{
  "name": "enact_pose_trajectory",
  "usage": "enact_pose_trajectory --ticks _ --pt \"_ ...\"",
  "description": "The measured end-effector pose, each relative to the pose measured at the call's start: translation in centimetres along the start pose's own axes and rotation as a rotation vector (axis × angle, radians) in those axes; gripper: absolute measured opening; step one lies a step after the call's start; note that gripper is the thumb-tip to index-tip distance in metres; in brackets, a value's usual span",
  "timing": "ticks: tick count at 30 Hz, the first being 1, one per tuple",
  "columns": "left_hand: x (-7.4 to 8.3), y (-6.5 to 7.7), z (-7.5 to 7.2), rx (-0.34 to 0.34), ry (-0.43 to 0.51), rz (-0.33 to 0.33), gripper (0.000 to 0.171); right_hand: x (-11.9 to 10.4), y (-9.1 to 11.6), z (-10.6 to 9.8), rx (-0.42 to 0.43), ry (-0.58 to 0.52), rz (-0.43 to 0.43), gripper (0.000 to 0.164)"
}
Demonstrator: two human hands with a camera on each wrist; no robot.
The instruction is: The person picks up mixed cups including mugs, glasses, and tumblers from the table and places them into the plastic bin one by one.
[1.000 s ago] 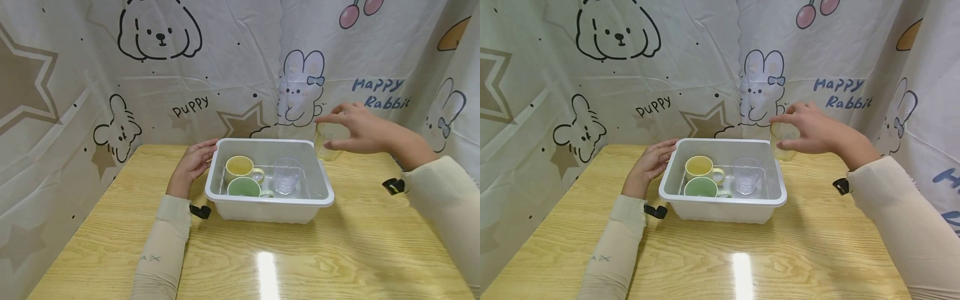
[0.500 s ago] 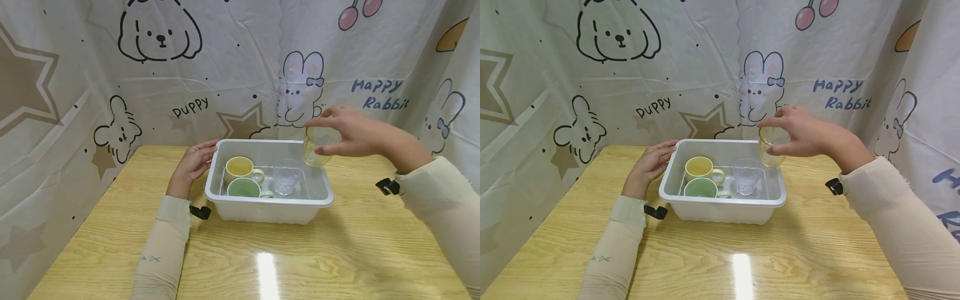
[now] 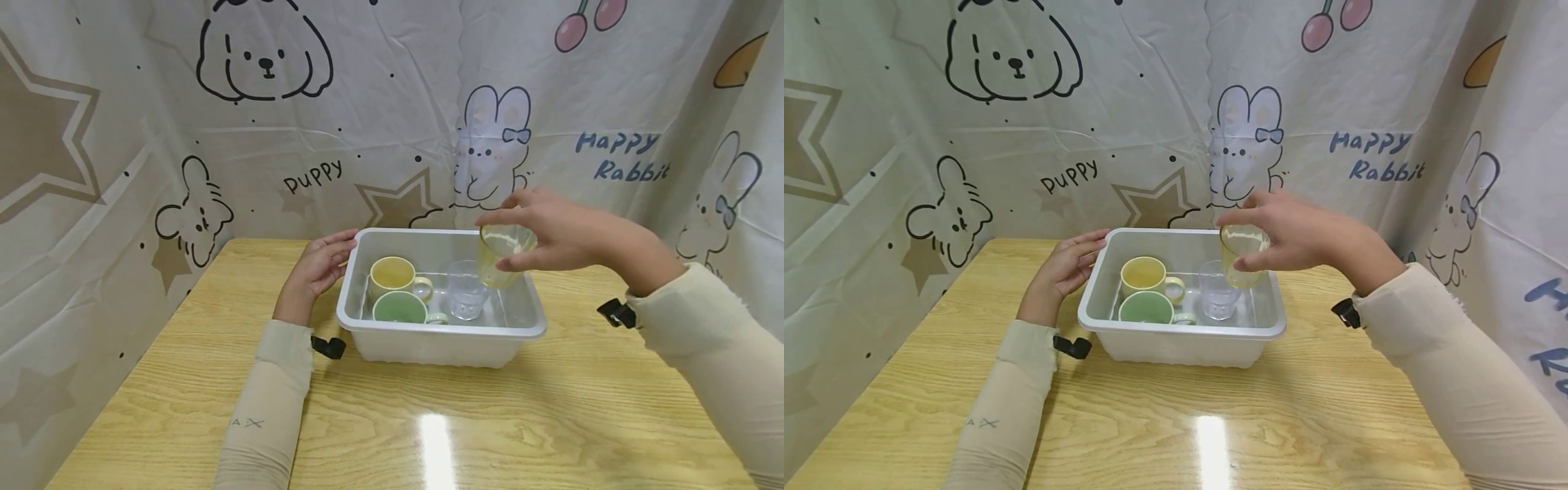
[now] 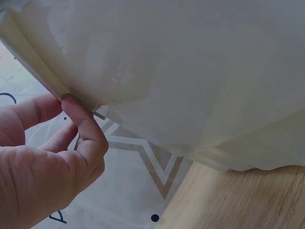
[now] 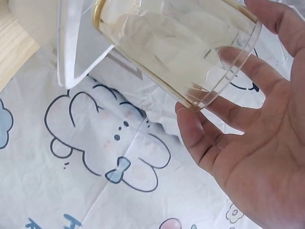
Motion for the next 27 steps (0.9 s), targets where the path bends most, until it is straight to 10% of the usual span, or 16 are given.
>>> enact_pose_trajectory --ticks 27 --pt "0.1 0.1 0.0 0.004 -0.007 0.004 0.043 -3.9 -1.5 4.9 -0.132 -0.107 -0.171 0.066"
Point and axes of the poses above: each hand's wrist, its own y-axis away from the middle knuckle, its own z-axis out of the palm, x = y × z, the point moved 10 cm from there along -y, towards the middle knuckle, and after that the axes turned 5 degrees about y, right-handed, at the moved point
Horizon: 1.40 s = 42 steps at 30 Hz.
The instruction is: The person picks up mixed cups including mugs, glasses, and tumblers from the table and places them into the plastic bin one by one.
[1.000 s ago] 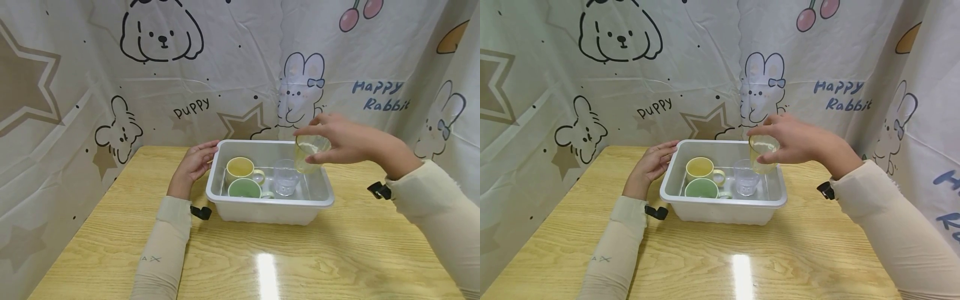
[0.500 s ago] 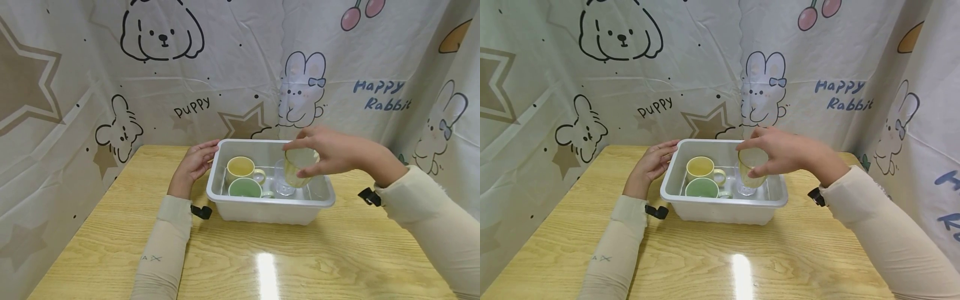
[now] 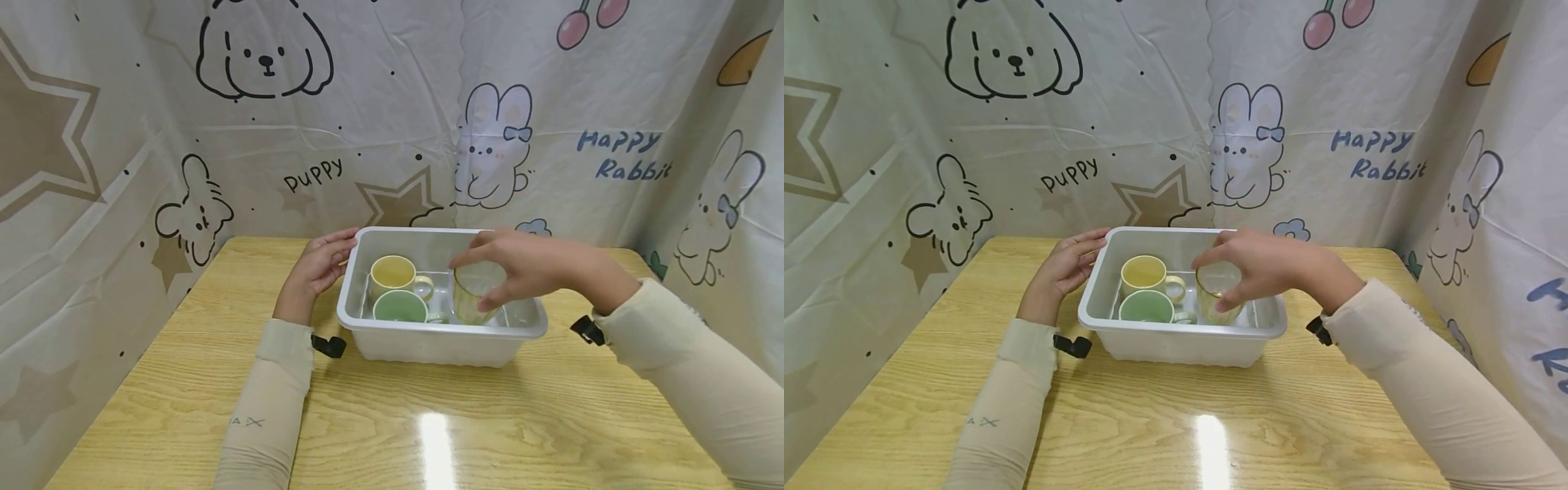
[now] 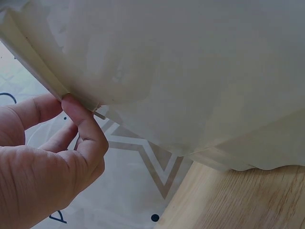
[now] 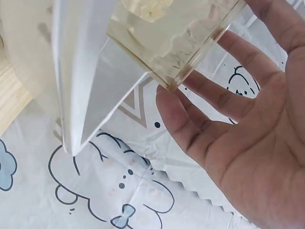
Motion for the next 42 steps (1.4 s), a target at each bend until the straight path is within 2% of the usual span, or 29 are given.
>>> enact_pose_trajectory --ticks 9,22,34,42 --pt "0.0 0.1 0.0 -0.003 0.001 -0.004 0.045 0.0 -1.0 2.2 -0.065 -0.01 0.002 0.069" --pt "0.1 0.0 0.1 0.005 0.008 -0.009 0.044 -0.4 -1.3 4.4 -0.085 -0.002 -0.072 0.062" --pt "-0.1 0.1 -0.1 0.003 0.005 -0.008 0.044 -0.1 -1.5 6.5 -0.137 -0.009 -0.064 0.06" --pt "0.0 0.1 0.1 0.0 -0.001 -0.004 0.044 -0.1 -1.3 7.0 -0.106 0.006 -0.075 0.057"
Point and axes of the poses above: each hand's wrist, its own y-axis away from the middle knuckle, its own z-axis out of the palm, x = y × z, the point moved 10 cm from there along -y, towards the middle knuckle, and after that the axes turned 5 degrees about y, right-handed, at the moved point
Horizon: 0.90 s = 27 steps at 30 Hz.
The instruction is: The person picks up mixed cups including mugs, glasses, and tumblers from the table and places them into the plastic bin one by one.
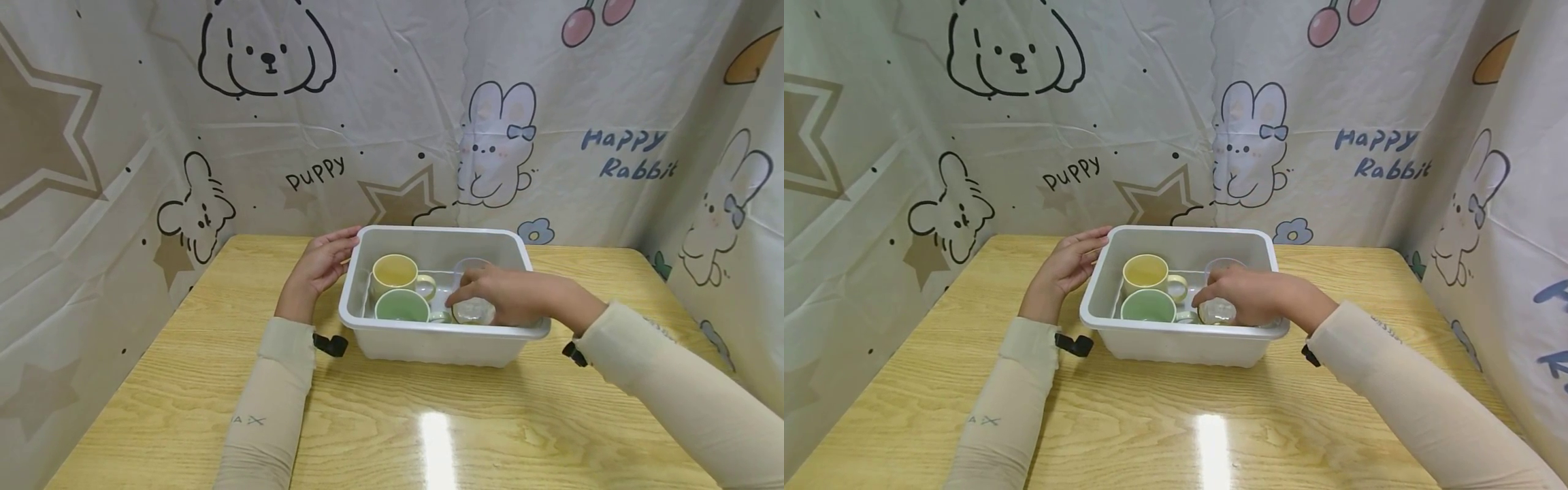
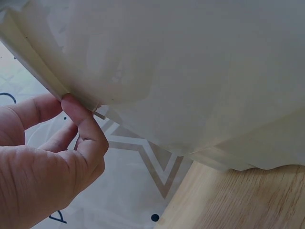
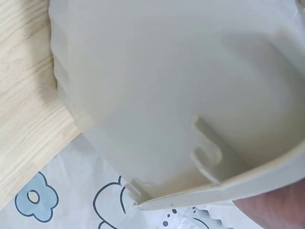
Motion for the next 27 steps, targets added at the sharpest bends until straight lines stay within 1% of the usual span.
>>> enact_pose_trajectory --ticks 6,11,14,21,27 --pt "-0.03 0.03 -0.01 0.004 0.006 0.0 0.043 0.3 0.17 0.54 0.001 -0.003 0.005 0.061" --pt "0.01 -0.05 0.02 -0.005 0.022 0.009 0.044 0.43 0.3 0.68 0.0 -0.009 0.004 0.058" --pt "0.03 -0.08 0.02 -0.009 0.024 0.012 0.043 0.4 0.46 0.62 0.006 -0.012 -0.004 0.059" --pt "-0.14 -0.05 -0.16 0.013 0.027 0.004 0.038 0.43 0.66 0.48 0.009 -0.039 -0.01 0.058" --pt "-0.06 -0.04 0.01 -0.002 0.026 0.006 0.046 0.42 0.71 0.27 -0.024 -0.068 0.002 0.065"
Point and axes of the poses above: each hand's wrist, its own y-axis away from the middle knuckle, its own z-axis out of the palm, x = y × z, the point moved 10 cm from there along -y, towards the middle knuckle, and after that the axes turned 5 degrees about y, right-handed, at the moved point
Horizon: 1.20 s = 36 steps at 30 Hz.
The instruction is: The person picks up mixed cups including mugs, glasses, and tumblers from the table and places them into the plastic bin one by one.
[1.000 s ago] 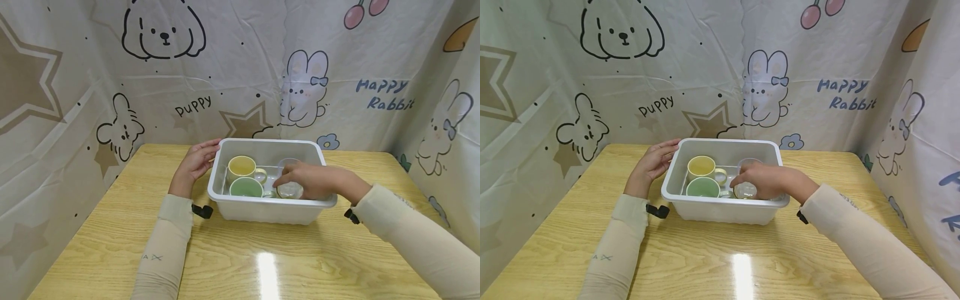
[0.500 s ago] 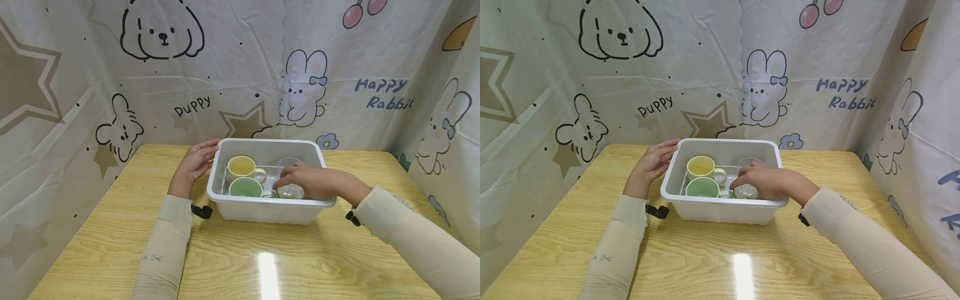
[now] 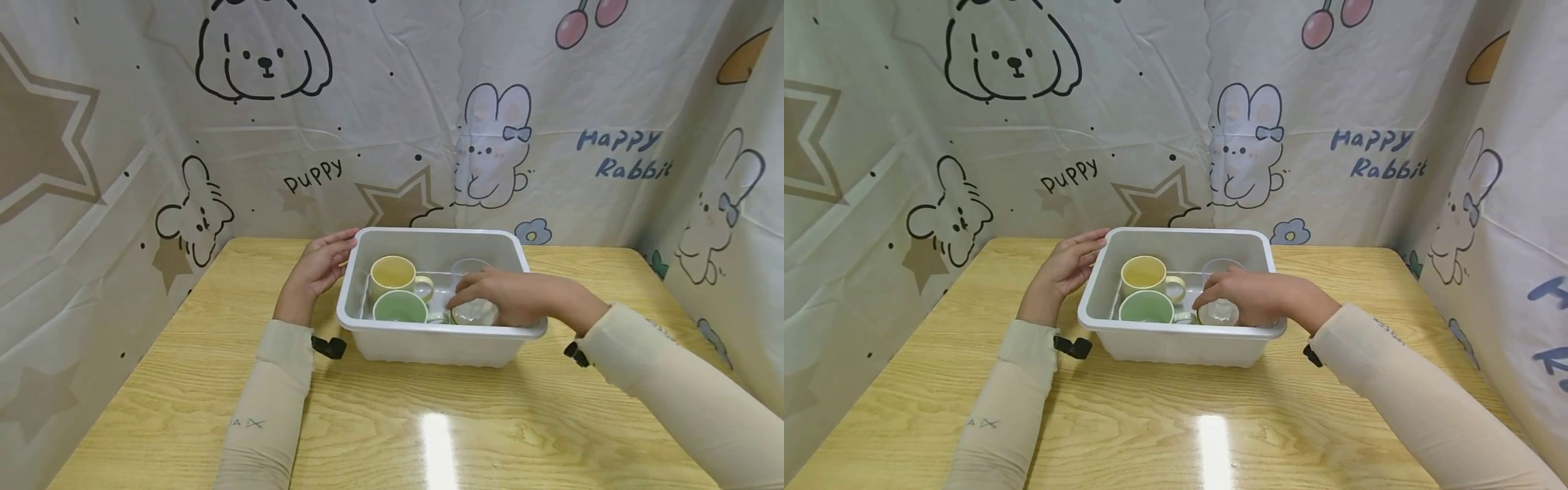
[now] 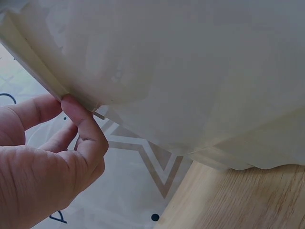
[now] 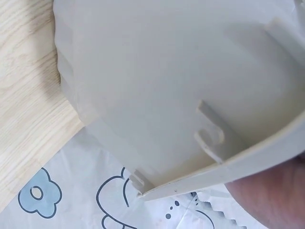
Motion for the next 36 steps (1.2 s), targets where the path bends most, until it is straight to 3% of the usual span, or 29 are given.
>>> enact_pose_trajectory --ticks 4,9,18,24,31,36 --pt "0.0 -0.1 0.0 0.003 -0.009 -0.003 0.047 0.1 0.0 -0.3 -0.002 0.006 -0.002 0.068" --pt "0.1 -0.2 -0.2 0.028 -0.029 -0.003 0.043 0.3 0.3 -1.0 0.055 0.026 -0.008 0.062" --pt "0.4 -0.2 -0.2 0.067 -0.096 -0.01 0.041 1.8 1.5 -2.0 0.178 -0.036 0.088 0.047" --pt "1.6 0.5 -0.3 0.108 -0.261 0.026 0.039 2.6 2.1 -2.5 0.289 -0.019 0.149 0.044" --pt "3.6 2.3 -0.1 0.138 -0.451 0.093 0.037 2.3 2.2 -3.6 0.371 0.004 0.193 0.052" --pt "4.6 3.7 0.5 0.148 -0.715 0.149 0.036 2.1 2.5 -4.2 0.392 0.001 0.279 0.059"
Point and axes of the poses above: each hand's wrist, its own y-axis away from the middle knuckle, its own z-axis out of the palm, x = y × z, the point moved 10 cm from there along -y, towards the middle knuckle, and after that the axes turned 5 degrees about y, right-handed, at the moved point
